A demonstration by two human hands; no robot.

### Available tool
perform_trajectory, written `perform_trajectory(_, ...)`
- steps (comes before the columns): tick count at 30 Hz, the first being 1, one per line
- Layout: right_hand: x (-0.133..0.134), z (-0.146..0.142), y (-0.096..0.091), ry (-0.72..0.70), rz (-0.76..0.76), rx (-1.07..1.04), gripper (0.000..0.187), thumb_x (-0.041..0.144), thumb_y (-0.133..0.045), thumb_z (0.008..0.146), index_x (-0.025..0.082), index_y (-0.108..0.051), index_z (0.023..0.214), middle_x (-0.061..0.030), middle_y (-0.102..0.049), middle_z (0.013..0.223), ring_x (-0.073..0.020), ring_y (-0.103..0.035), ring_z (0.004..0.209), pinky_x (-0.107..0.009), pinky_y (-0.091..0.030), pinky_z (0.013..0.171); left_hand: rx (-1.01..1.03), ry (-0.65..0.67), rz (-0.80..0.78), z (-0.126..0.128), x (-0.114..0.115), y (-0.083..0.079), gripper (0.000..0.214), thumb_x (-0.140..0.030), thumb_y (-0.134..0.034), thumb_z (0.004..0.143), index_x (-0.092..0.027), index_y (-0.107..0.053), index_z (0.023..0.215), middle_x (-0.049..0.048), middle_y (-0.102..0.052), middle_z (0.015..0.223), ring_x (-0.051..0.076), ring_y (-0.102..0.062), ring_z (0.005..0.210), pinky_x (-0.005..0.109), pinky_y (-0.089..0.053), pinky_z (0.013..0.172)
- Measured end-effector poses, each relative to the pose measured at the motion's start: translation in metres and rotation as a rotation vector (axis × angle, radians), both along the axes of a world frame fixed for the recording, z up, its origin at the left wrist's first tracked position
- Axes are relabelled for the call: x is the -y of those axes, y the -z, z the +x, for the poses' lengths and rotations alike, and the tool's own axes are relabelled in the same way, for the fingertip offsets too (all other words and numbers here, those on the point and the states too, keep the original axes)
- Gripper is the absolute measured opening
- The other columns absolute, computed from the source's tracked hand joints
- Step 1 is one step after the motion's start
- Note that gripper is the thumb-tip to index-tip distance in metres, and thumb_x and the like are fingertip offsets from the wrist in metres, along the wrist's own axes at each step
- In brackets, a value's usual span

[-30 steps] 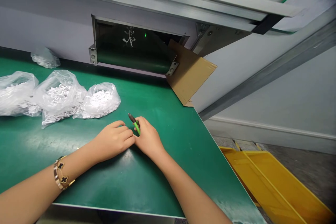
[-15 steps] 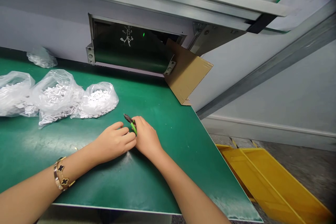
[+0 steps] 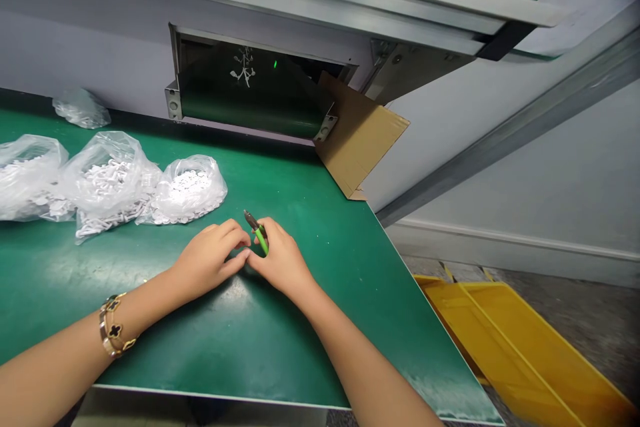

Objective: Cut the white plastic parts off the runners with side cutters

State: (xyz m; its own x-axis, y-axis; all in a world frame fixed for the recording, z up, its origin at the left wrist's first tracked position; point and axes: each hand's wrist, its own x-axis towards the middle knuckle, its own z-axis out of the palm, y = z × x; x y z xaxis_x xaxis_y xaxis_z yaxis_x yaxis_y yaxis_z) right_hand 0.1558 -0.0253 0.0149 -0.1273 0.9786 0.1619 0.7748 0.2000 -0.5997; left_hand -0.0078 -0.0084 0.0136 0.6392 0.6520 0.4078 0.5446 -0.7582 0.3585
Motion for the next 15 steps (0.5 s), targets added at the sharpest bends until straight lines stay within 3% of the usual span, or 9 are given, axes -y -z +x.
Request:
perform_trajectory(4,-0.0013,0.0028,-0.001,0.006,-0.035,-0.043,0.023,0.024,-0.056,0.065,0.021,-0.043,0.084,0.0012,-0.052,0.079,-0.0151,-0.05,0.072,-0.026,-0.038,0.063,0.022,0.036,-0.003,-0.0015,-0.0001,-0.0001,0.017,-0.025,-0.042,0.09,-0.018,-0.057,0.087,0.0013,-0.056,0.085,0.013,-0.051,0.074,0.026,-0.037,0.067)
perform_trajectory(8,-0.0024,0.0044,0.0006,0.007,-0.042,-0.04,0.027,0.02,-0.056,0.062,0.021,-0.043,0.085,0.0018,-0.052,0.08,-0.0147,-0.049,0.072,-0.025,-0.038,0.064,-0.006,0.104,0.126,-0.0016,0.0011,-0.0011,0.02,-0.022,-0.041,0.091,-0.021,-0.06,0.096,0.0017,-0.059,0.085,0.013,-0.051,0.076,0.027,-0.036,0.069)
perform_trajectory(15,-0.0014,0.0022,0.0022,0.019,-0.005,0.078,0.021,0.021,-0.054,0.069,0.021,-0.044,0.088,-0.0002,-0.053,0.083,-0.0149,-0.05,0.072,-0.025,-0.036,0.062,-0.103,0.106,0.344,0.0,0.0035,-0.001,0.016,-0.018,-0.042,0.09,-0.018,-0.058,0.088,0.0013,-0.058,0.077,0.014,-0.048,0.07,0.029,-0.035,0.07)
